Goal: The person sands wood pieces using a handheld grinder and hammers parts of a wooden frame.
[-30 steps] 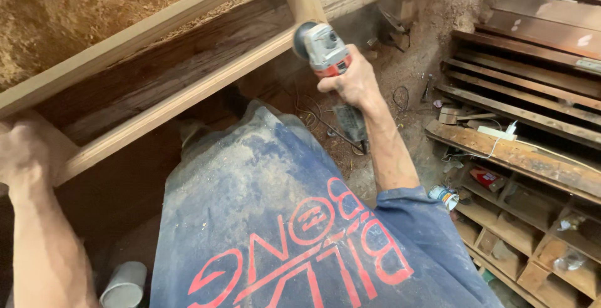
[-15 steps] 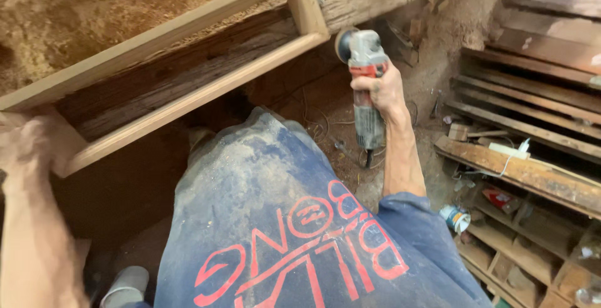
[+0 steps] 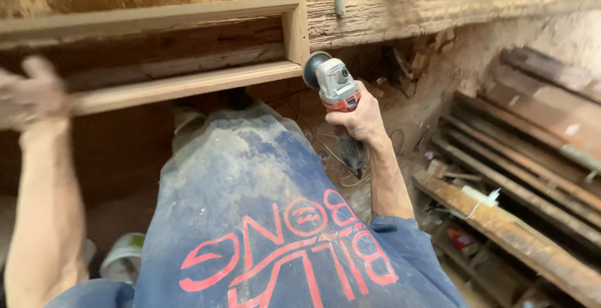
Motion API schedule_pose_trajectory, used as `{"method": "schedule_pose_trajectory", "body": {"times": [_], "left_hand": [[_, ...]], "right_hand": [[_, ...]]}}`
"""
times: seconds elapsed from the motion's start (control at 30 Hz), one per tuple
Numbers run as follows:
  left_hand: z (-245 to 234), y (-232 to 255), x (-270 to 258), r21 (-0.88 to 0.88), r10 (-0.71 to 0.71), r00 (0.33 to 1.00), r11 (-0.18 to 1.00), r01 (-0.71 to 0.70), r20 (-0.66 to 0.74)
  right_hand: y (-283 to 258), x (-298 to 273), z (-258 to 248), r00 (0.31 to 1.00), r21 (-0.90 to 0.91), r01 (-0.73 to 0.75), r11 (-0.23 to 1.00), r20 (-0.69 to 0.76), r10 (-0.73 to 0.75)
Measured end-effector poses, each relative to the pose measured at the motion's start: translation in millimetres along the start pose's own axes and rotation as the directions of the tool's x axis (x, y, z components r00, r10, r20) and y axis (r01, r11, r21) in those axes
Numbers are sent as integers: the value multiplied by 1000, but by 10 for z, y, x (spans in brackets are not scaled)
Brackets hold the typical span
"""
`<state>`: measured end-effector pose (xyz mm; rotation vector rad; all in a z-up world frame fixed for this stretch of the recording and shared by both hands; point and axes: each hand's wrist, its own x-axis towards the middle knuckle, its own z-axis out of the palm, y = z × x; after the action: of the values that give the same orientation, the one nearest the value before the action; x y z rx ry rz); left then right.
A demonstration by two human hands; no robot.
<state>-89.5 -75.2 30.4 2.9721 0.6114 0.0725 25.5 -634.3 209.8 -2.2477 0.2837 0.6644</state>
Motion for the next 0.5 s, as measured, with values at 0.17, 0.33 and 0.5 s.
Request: {"method": "schedule_pose_trajectory", "body": {"times": [0.17, 0.33, 0.5], "left_hand": [[-83, 1171, 80, -71, 88, 996, 994, -86, 31], [-52, 1712, 153, -276, -54, 989, 957, 90, 136], [80, 1708, 126, -238, -32, 999, 970, 40, 36]], "right_hand": [[-105, 199, -204, 990, -252, 49, 966, 139, -14], [-160, 431, -309, 962, -404, 148, 903, 271, -36], [-218, 777, -320, 949, -442, 168, 881, 313, -24]]}}
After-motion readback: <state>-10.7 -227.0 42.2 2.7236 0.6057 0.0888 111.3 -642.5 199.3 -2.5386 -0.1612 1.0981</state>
